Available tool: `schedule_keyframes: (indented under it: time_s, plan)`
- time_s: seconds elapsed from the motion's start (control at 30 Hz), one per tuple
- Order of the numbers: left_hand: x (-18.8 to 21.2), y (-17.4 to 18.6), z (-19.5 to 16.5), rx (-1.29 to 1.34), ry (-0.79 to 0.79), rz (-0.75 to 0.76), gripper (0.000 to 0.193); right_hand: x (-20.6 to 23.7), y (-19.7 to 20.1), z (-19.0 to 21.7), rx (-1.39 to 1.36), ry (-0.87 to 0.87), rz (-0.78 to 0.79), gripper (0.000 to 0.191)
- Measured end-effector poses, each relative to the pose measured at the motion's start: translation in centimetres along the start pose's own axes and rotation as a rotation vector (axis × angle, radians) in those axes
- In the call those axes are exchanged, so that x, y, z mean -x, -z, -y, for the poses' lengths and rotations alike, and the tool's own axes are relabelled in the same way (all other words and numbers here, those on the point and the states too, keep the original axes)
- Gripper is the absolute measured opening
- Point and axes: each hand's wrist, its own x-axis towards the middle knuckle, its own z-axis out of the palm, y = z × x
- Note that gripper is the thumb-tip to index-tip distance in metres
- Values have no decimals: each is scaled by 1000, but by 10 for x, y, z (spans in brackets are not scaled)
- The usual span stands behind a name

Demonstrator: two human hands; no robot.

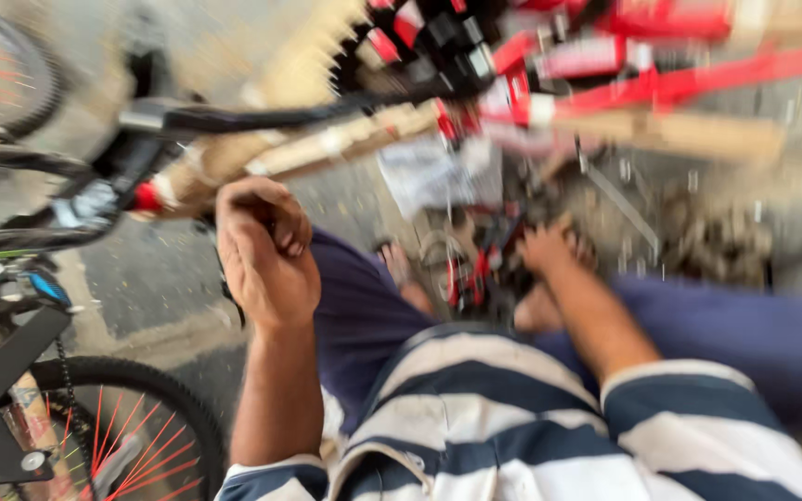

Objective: The person sits on the workshop floor assembling a new red bicycle frame still wrapped in protective cardboard. They handle bolts and small parts, fit the crankset and chainring to the frame, tighten fasteners with a wrench, and tap components into place using a hammer.

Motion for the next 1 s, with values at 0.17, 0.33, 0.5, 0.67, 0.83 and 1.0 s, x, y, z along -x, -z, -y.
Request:
schedule_keyframes:
  time_s: [0.17, 0.33, 0.5, 0.67, 0.83, 1.0]
  plan:
    - [-50, -52, -38, -113, -196, 145, 44, 2, 33, 1, 20, 87, 25, 28]
    - [-70, -80, -38, -49, -237, 154, 36, 8, 63, -3, -128, 101, 126, 36]
    - [-70, -82, -34, -55, -258, 129, 36, 43, 111, 1, -619, 178, -162, 55]
    - [-73, -81, -28, -61, -311, 152, 37, 124, 191, 8, -1327, -17, -148, 40]
    - [-74, -85, -24, -6, -321, 152, 37, 190, 256, -1, -1317, 96, -653, 38]
    - [-75, -89, -24, 55, -302, 139, 36, 203, 294, -6, -705, 186, -1221, 37]
